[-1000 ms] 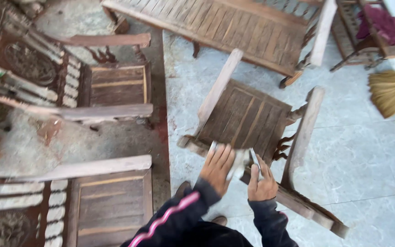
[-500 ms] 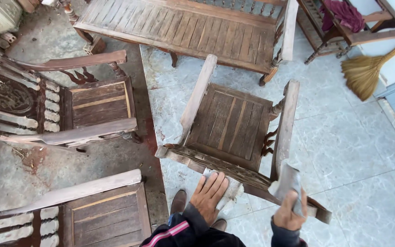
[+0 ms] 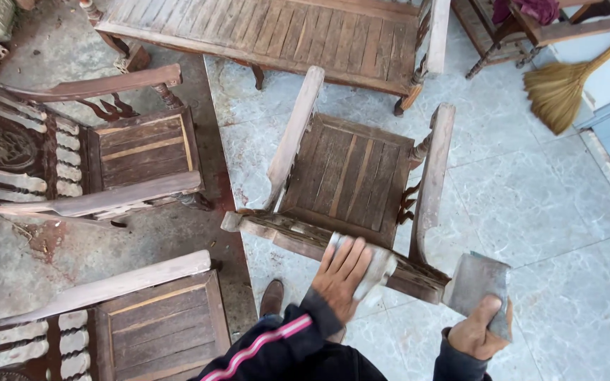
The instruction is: Manually sand wooden chairs and furniture with sandpaper to smooth the surface.
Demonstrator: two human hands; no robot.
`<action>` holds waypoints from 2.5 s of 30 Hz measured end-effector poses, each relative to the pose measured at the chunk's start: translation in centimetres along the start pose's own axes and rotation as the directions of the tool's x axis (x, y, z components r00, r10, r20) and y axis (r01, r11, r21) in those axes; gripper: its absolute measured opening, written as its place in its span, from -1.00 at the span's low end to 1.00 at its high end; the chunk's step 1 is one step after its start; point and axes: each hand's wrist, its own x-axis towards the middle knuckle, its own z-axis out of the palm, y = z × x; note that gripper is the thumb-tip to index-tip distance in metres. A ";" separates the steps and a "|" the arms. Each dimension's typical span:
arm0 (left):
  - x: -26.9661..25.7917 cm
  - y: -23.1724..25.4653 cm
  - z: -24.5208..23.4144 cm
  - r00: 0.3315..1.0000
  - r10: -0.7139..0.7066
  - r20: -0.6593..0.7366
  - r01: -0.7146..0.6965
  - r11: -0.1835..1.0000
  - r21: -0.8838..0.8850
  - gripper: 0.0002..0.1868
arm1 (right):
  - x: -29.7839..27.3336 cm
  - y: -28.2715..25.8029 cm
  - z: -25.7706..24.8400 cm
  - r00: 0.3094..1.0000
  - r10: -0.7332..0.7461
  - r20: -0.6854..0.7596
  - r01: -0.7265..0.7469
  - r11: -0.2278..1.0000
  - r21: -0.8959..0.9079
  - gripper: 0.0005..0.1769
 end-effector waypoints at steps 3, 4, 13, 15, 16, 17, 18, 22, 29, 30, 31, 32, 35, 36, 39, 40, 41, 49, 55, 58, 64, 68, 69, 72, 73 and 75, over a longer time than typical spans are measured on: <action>0.7 -0.1 0.7 0.998 0.033 -0.057 -0.032 0.999 0.023 -0.21 | 0.1 -1.0 -0.1 1.000 0.010 0.021 -0.010 1.000 0.018 -0.55; -0.6 0.1 0.5 0.998 0.024 -0.053 -0.023 1.000 0.015 -0.21 | 0.1 -1.7 -0.4 1.000 0.014 0.028 -0.015 1.000 0.009 -0.55; 1.3 1.9 3.1 0.981 0.109 0.158 -0.150 0.951 0.270 -0.29 | -0.8 0.1 -1.7 0.998 0.053 0.037 -0.056 0.996 0.073 -0.56; 1.7 2.1 4.7 0.953 0.164 0.256 -0.266 0.855 0.445 -0.29 | -0.7 0.0 -2.0 0.998 0.054 0.012 -0.054 0.998 -0.026 -0.57; 1.0 1.8 4.6 0.949 0.176 0.262 -0.279 0.855 0.436 -0.29 | -0.5 -0.5 -2.7 0.998 0.055 -0.001 -0.055 0.998 -0.033 -0.57; 0.4 1.5 4.5 0.947 0.186 0.262 -0.292 0.837 0.462 -0.29 | -0.2 -1.0 -3.3 1.000 0.017 0.025 -0.014 0.995 -0.103 -0.59; -0.4 1.1 4.3 0.943 0.194 0.271 -0.308 0.818 0.485 -0.28 | -0.4 -1.5 -4.0 0.999 -0.010 0.052 0.018 0.985 -0.172 -0.58; 0.4 -1.5 0.5 0.963 0.160 0.214 -0.241 0.870 0.430 -0.36 | -0.8 -0.7 -4.6 0.949 -0.210 0.237 0.273 0.922 -0.275 -0.57; 3.1 -4.7 1.5 0.970 -0.211 0.119 0.212 0.977 0.005 -0.55 | -4.4 -0.1 3.7 0.546 -0.431 0.718 0.668 0.741 -0.064 -0.28; 3.5 -5.5 1.5 0.974 -0.202 0.100 0.207 0.977 -0.049 -0.58 | -3.7 -1.5 5.1 0.504 -0.438 0.745 0.662 0.749 -0.007 -0.25; 3.6 -6.2 0.4 0.975 -0.199 0.101 0.204 0.978 -0.044 -0.58 | -3.2 -0.8 4.4 0.508 -0.440 0.741 0.660 0.751 -0.006 -0.25; 3.6 -6.8 -0.6 0.996 -0.086 0.018 0.082 0.986 0.144 -0.56 | -2.8 -0.1 3.5 0.468 -0.448 0.762 0.704 0.710 -0.014 -0.24; 3.8 -8.5 -4.6 0.997 0.022 -0.069 0.009 0.909 0.418 -0.55 | -2.0 1.3 0.2 0.414 -0.459 0.786 0.783 0.620 -0.051 -0.23; 3.8 -8.8 -6.0 0.994 0.003 -0.105 0.050 0.866 0.498 -0.56 | -1.6 1.7 -1.1 0.397 -0.470 0.789 0.821 0.566 -0.076 -0.24; 3.1 -10.5 -5.3 0.987 -0.126 -0.097 0.142 0.974 0.175 -0.62 | -3.1 1.6 1.1 0.378 -0.485 0.788 0.815 0.578 -0.036 -0.26; 3.1 -10.5 -5.3 0.986 -0.130 -0.103 0.147 0.973 0.178 -0.62 | -3.4 0.7 2.7 0.373 -0.489 0.788 0.816 0.577 -0.028 -0.26; 3.2 -10.5 -5.3 0.987 -0.120 -0.107 0.136 0.978 0.158 -0.65 | -3.7 -0.2 4.2 0.373 -0.498 0.783 0.779 0.627 0.028 -0.25; 2.8 -11.8 -3.9 0.963 -0.248 -0.104 0.265 0.941 0.211 -0.63 | -1.0 1.1 0.9 0.358 -0.517 0.777 0.820 0.572 0.003 -0.34; 2.2 -11.8 -3.7 0.964 -0.233 -0.127 0.255 0.944 0.211 -0.60 | -2.9 -1.3 6.6 0.355 -0.512 0.782 0.748 0.658 0.091 -0.25; 1.7 -12.4 -3.4 0.948 -0.306 -0.085 0.317 0.909 0.270 -0.61 | -1.8 0.7 4.6 0.365 -0.531 0.765 0.729 0.674 0.120 -0.21; 1.9 -12.6 -2.7 0.941 -0.310 -0.135 0.337 0.892 0.301 -0.58 | -0.3 1.8 2.5 0.327 -0.492 0.807 0.802 0.596 0.038 -0.21; 1.9 -12.4 -2.8 0.941 -0.284 -0.181 0.325 0.909 0.262 -0.60 | -1.6 -1.5 7.3 0.334 -0.561 0.757 0.769 0.626 0.125 -0.26; 1.8 -12.5 -2.9 0.938 -0.285 -0.195 0.331 0.905 0.269 -0.60 | -1.8 -2.4 8.0 0.358 -0.498 0.790 0.665 0.730 0.158 -0.24; 2.1 -12.1 -3.1 0.926 -0.345 -0.157 0.375 0.895 0.243 -0.60 | 1.4 0.8 2.1 0.254 -0.572 0.780 0.860 0.502 0.088 -0.33; 2.1 -12.1 -3.1 0.926 -0.346 -0.154 0.375 0.896 0.240 -0.60 | 1.4 1.6 0.7 0.254 -0.569 0.782 0.860 0.502 0.086 -0.33; 2.1 -12.0 -3.2 0.933 -0.294 -0.208 0.333 0.923 0.191 -0.58 | 1.4 2.9 -1.8 0.282 -0.498 0.820 0.863 0.505 0.009 -0.34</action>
